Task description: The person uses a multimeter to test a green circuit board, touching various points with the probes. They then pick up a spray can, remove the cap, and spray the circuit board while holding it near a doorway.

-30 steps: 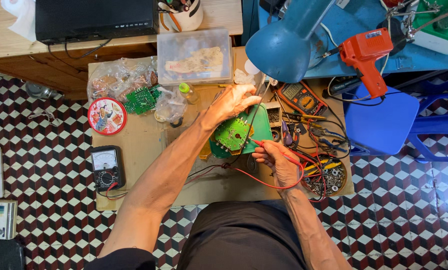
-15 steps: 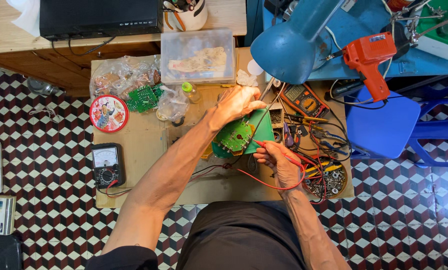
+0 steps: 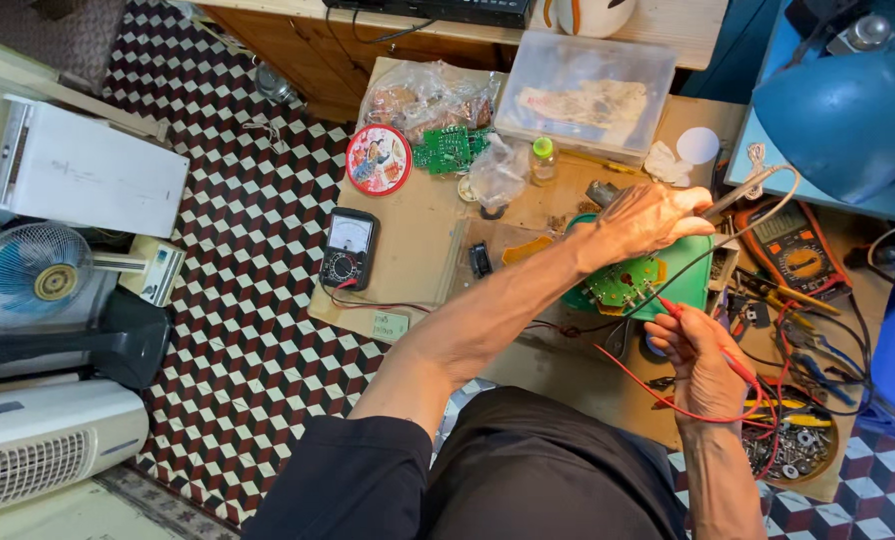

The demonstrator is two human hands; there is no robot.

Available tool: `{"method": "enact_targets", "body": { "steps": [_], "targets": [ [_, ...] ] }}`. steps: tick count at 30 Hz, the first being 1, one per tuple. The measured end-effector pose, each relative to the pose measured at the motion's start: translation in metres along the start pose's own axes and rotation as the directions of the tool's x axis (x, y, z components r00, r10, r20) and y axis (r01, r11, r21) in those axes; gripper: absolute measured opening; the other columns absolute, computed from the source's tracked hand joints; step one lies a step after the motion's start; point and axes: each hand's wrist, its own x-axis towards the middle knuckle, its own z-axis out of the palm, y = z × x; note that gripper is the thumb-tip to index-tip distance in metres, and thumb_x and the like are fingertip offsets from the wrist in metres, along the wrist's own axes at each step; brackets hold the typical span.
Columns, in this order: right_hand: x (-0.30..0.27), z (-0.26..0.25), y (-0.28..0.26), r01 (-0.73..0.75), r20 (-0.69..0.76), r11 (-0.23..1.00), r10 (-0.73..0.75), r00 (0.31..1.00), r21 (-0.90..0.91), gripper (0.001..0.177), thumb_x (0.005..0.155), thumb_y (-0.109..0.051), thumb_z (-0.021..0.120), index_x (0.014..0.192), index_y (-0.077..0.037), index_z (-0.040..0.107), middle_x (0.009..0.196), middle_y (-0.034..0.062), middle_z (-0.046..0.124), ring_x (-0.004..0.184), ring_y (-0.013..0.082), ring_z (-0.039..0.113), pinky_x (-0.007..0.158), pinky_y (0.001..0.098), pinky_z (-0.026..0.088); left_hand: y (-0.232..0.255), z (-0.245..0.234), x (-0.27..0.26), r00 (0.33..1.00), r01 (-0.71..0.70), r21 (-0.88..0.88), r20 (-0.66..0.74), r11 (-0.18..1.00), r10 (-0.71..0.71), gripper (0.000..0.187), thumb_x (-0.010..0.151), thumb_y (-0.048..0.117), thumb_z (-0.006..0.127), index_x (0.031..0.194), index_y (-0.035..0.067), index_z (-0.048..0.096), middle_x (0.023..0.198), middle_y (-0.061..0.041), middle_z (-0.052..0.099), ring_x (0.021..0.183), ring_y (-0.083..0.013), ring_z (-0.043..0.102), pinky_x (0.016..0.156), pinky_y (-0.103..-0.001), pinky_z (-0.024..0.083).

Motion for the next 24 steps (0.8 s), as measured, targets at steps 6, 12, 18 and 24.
{"method": "enact_targets", "body": {
  "steps": [6,12,18,24],
  "targets": [
    [0.0,0.0,0.001,0.016,-0.005,1.0,-0.016,1.0,-0.021,0.033,0.104,-0.02,0.068,0.125,0.005,0.065,0.109,0.0159,0.072,0.093,0.0235,0.074,0.081,0.0303,0.06,0.008,-0.005,-0.004,0.997,0.072,0.016,0.012,0.997,-0.072,0.034,0.091,0.048,0.068,0.109,0.02,0.067,0.075,-0.014,0.072,0.071,-0.0377,0.071,0.06,-0.048,0.053],
    [-0.002,0.003,-0.002,0.019,-0.033,0.999,-0.02,0.999,-0.039,0.035,0.103,-0.024,0.067,0.124,0.003,0.063,0.107,0.0167,0.073,0.092,0.0252,0.074,0.081,0.0311,0.061,0.014,-0.007,-0.002,0.998,0.06,0.0,0.008,0.998,-0.06,0.035,0.091,0.049,0.067,0.109,0.019,0.067,0.083,-0.014,0.073,0.078,-0.0379,0.072,0.065,-0.048,0.055],
    [-0.003,0.011,-0.004,-0.006,-0.029,1.0,0.005,1.0,-0.024,0.037,0.097,-0.024,0.069,0.119,0.005,0.068,0.102,0.0161,0.074,0.087,0.0231,0.074,0.076,0.0309,0.061,0.015,-0.033,-0.004,0.992,0.062,-0.081,0.117,0.995,-0.052,0.035,0.095,0.045,0.069,0.107,0.013,0.068,0.085,-0.016,0.072,0.081,-0.0391,0.072,0.067,-0.048,0.055],
    [-0.009,0.018,-0.009,-0.004,-0.066,1.0,0.006,0.998,0.02,0.033,0.097,-0.023,0.069,0.116,0.004,0.068,0.099,0.0152,0.074,0.084,0.0218,0.074,0.074,0.0302,0.061,0.036,-0.048,0.001,0.975,0.153,-0.053,0.172,0.987,-0.142,0.035,0.093,0.044,0.07,0.107,0.012,0.069,0.078,-0.018,0.07,0.073,-0.0393,0.07,0.062,-0.047,0.052]
  ]
}}
